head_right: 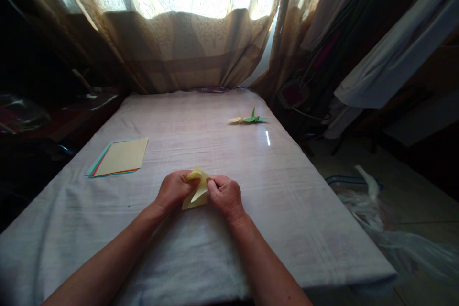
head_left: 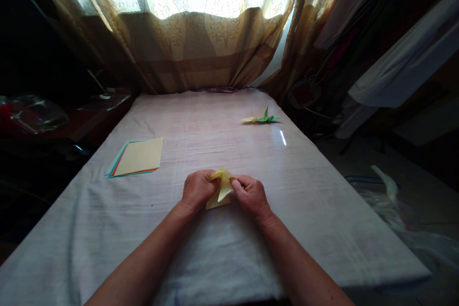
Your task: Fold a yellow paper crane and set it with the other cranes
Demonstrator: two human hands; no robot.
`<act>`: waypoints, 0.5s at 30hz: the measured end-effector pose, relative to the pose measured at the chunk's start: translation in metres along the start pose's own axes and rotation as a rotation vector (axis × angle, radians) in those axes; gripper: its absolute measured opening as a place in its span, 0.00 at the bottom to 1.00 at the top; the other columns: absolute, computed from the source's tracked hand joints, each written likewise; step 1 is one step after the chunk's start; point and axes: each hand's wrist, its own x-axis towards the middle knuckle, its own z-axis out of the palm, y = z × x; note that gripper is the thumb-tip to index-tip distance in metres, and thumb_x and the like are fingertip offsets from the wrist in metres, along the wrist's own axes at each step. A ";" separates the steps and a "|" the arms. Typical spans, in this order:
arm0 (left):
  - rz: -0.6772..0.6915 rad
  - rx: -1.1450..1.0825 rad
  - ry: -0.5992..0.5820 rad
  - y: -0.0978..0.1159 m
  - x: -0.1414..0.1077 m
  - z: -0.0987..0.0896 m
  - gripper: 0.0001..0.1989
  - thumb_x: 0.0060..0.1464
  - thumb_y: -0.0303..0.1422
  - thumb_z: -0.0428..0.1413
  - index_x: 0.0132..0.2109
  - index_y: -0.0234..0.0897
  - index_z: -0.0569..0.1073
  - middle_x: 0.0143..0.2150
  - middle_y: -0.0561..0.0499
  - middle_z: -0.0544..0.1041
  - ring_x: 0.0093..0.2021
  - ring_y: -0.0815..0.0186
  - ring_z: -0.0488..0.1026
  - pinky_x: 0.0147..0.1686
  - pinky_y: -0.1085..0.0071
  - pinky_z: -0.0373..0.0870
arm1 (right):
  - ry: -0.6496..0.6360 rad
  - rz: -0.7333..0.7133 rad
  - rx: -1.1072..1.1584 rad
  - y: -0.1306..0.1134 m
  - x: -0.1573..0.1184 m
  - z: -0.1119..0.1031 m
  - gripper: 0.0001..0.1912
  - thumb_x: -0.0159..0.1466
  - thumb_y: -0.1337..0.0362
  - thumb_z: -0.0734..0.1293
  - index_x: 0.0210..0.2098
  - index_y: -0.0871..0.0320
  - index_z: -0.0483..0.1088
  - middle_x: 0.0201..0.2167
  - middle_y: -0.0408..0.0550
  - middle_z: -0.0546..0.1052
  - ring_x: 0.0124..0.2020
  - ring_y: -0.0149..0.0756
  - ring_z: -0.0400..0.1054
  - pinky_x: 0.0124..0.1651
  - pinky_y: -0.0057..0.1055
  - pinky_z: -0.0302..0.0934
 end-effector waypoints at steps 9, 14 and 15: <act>-0.018 -0.011 -0.027 -0.005 0.003 -0.004 0.12 0.54 0.36 0.51 0.33 0.42 0.79 0.29 0.53 0.79 0.30 0.65 0.72 0.27 0.74 0.56 | -0.022 -0.004 -0.096 0.003 -0.001 -0.001 0.14 0.61 0.63 0.61 0.34 0.52 0.80 0.35 0.45 0.82 0.37 0.36 0.75 0.43 0.28 0.65; 0.020 -0.151 -0.121 -0.022 0.007 -0.008 0.11 0.51 0.35 0.53 0.33 0.40 0.80 0.28 0.54 0.79 0.30 0.65 0.73 0.27 0.75 0.59 | -0.151 0.075 -0.213 -0.008 0.009 -0.009 0.14 0.57 0.65 0.65 0.41 0.50 0.79 0.33 0.42 0.81 0.33 0.35 0.74 0.39 0.28 0.64; 0.035 -0.185 -0.138 -0.024 0.008 -0.008 0.11 0.51 0.35 0.53 0.32 0.39 0.80 0.27 0.54 0.79 0.30 0.65 0.73 0.27 0.75 0.60 | -0.174 0.081 -0.242 -0.011 0.011 -0.011 0.15 0.57 0.64 0.66 0.42 0.51 0.78 0.33 0.41 0.81 0.32 0.34 0.73 0.39 0.28 0.64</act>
